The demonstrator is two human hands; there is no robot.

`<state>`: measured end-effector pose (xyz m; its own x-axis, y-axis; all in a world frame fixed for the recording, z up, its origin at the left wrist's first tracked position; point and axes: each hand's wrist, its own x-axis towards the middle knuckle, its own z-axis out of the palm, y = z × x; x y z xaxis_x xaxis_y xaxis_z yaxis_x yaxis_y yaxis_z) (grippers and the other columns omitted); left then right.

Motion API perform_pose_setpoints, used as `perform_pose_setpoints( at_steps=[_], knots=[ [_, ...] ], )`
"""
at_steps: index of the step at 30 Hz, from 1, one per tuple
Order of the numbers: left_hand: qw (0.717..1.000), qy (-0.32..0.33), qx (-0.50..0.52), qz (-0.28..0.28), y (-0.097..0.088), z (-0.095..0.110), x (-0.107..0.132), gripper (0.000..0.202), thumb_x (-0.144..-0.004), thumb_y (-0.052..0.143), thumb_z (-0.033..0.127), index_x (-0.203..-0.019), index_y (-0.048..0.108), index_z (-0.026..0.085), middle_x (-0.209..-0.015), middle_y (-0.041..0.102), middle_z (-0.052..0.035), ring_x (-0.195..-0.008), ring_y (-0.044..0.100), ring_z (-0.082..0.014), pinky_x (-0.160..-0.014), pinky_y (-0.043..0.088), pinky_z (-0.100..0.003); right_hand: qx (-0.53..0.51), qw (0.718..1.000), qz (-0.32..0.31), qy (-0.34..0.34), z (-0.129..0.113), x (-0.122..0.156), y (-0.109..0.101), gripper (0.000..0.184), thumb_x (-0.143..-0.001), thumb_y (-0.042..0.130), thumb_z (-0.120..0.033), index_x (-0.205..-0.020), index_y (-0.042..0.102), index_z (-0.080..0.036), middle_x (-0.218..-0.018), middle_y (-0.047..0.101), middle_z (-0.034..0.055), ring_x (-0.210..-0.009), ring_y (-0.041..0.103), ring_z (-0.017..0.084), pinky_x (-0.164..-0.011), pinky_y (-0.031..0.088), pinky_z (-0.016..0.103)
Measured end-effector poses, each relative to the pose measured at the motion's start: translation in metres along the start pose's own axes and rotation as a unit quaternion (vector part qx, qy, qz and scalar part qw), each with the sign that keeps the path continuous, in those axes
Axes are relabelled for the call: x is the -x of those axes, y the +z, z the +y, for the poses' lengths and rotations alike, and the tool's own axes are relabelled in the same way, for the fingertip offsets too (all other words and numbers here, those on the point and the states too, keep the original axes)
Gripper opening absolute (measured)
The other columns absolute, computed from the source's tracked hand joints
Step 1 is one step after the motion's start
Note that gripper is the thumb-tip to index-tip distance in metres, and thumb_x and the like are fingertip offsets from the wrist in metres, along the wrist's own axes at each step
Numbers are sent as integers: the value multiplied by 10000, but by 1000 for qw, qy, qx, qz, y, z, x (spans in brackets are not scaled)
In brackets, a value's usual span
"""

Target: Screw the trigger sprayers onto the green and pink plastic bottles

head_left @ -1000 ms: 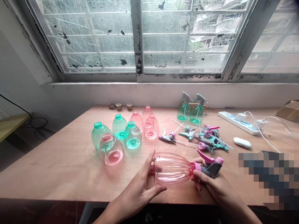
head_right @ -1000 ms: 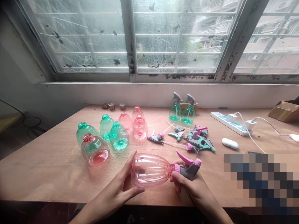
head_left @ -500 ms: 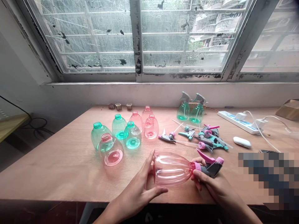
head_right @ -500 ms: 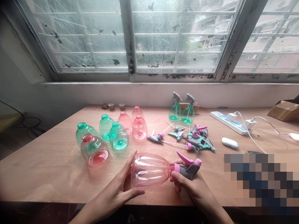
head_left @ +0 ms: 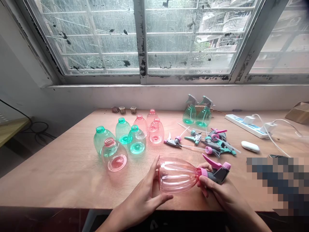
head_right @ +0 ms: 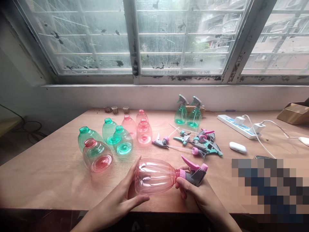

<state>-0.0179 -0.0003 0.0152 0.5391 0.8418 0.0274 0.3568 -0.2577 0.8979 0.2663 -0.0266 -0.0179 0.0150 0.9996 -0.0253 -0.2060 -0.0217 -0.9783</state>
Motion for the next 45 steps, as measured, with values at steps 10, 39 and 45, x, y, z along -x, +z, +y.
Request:
perform_pose_setpoints(
  at_steps=[10, 39, 45],
  knots=[
    [1000, -6, 11, -7, -2, 8, 1, 1031, -939, 750, 310, -1712, 70, 261, -1643, 484, -118, -1546, 394, -339, -1301, 282, -484, -9, 1000, 3, 10, -2, 0, 1, 418, -834, 868, -512, -1031, 647, -217, -676, 684, -10, -563, 583, 180, -582, 496, 314],
    [1000, -6, 17, -14, -2, 8, 1, 1007, -945, 752, 317, -1707, 95, 275, -1592, 540, -120, -1506, 451, -327, -1280, 327, -488, 15, 1000, -16, -1, 6, -4, -8, 393, -874, 834, -488, -1067, 616, -224, -686, 699, -2, -567, 597, 193, -588, 504, 339],
    [1000, 0, 24, -14, -2, 10, 0, 1003, -949, 747, 313, -1707, 91, 285, -1561, 564, -115, -1480, 479, -327, -1272, 338, -485, 20, 1000, -24, 0, 4, -3, -7, 385, -901, 812, -487, -1090, 608, -221, -628, 689, -11, -591, 602, 199, -615, 493, 333]
  ],
)
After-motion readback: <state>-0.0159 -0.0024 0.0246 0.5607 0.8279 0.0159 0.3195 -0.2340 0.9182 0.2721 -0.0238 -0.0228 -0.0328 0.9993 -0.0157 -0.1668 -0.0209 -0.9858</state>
